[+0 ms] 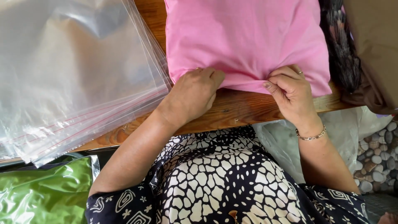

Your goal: Stuffing a pink pillow cover with white fiberfill, brushing it with a hand brush, and smoothing it out on a workbench.

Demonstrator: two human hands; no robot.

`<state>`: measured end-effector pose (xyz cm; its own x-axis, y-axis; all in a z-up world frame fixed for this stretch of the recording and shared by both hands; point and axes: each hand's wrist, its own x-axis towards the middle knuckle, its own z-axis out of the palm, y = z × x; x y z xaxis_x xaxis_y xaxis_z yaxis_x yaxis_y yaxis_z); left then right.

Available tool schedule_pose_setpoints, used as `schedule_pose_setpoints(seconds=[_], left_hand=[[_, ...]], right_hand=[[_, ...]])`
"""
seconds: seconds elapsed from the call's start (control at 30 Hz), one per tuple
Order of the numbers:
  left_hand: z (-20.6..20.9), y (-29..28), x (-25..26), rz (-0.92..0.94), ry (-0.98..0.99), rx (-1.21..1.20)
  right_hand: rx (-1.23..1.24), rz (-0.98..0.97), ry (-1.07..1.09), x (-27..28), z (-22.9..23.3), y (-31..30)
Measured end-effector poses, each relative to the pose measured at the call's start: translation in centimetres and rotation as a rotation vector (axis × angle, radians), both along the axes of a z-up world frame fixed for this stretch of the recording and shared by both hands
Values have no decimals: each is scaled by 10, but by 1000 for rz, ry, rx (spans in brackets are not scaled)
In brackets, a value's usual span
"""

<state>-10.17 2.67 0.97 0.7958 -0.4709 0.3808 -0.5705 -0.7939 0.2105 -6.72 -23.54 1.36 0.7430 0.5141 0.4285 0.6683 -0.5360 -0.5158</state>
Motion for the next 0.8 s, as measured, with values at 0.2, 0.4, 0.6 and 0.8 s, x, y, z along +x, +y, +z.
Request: schedule_pose_setpoints(seconds=[0.2,0.4,0.6,0.8], left_hand=[[59,13,-27,-71,581,193],[66,-6,-8,19,313,18],[35,-8,22,333,474,285],[17,-7,23,305,344,203]], right_hand=[[-204,42,168,-7,26,0],[-268,-87,-26,-16,39,37],[-725,-141,91,-11,27,51],[-546,-500,-17,23,4,1]])
